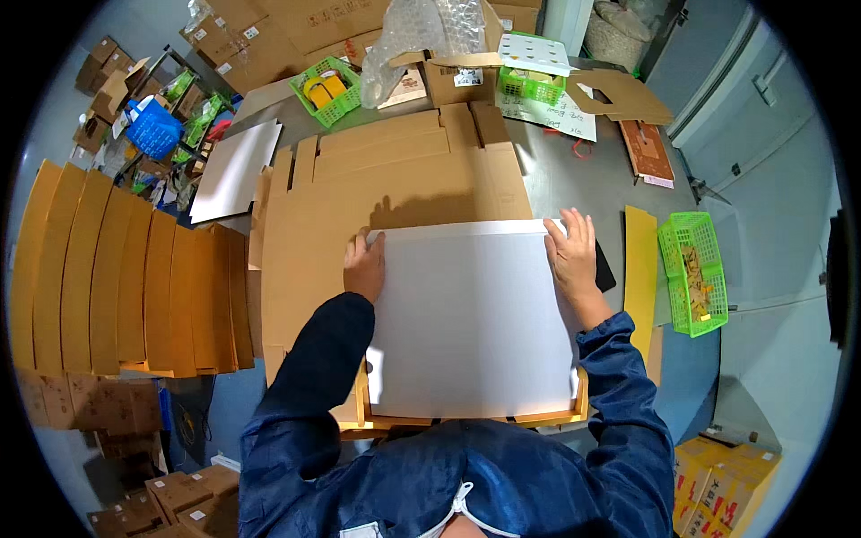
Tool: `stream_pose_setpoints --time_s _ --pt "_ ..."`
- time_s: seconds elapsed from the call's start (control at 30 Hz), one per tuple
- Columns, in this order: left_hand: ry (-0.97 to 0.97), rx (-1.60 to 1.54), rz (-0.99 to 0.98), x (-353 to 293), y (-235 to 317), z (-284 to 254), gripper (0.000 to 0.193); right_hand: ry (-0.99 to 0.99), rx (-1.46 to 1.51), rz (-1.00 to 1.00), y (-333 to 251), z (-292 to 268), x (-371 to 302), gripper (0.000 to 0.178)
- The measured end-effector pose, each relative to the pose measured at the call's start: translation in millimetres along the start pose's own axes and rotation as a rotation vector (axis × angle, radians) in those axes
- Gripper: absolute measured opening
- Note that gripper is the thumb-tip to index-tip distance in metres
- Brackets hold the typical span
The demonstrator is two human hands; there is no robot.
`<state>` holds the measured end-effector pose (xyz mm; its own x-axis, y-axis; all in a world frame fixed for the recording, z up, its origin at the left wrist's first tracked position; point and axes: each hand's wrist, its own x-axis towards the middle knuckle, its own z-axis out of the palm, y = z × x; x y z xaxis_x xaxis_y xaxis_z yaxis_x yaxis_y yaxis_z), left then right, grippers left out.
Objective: The person assembles a cardboard box by inserting a white foam sheet into a yellow frame and adding yellow dividers. They then stack the completed unit and begin assembling a second box using similar materials.
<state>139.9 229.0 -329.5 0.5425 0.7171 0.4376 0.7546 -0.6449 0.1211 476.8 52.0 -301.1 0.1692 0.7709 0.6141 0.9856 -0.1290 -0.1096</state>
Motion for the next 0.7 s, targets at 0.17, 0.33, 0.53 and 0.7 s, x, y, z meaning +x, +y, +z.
stream_pose_setpoints --time_s 0.17,0.33,0.53,0.7 --pt "0.063 -0.233 0.020 2.0 -13.0 -4.1 0.010 -0.049 0.091 0.060 -3.4 -12.5 5.5 0.012" --pt "0.037 -0.202 0.029 13.0 -8.1 -23.7 0.013 -0.075 0.209 0.105 1.2 -7.5 7.3 0.017" --pt "-0.008 -0.196 0.004 -12.7 -13.1 7.0 0.023 -0.095 0.032 0.079 -15.4 4.6 1.8 0.016" --pt "-0.022 -0.198 -0.024 1.4 -14.1 -12.2 0.018 -0.082 0.095 0.085 -7.2 -4.7 6.0 0.013"
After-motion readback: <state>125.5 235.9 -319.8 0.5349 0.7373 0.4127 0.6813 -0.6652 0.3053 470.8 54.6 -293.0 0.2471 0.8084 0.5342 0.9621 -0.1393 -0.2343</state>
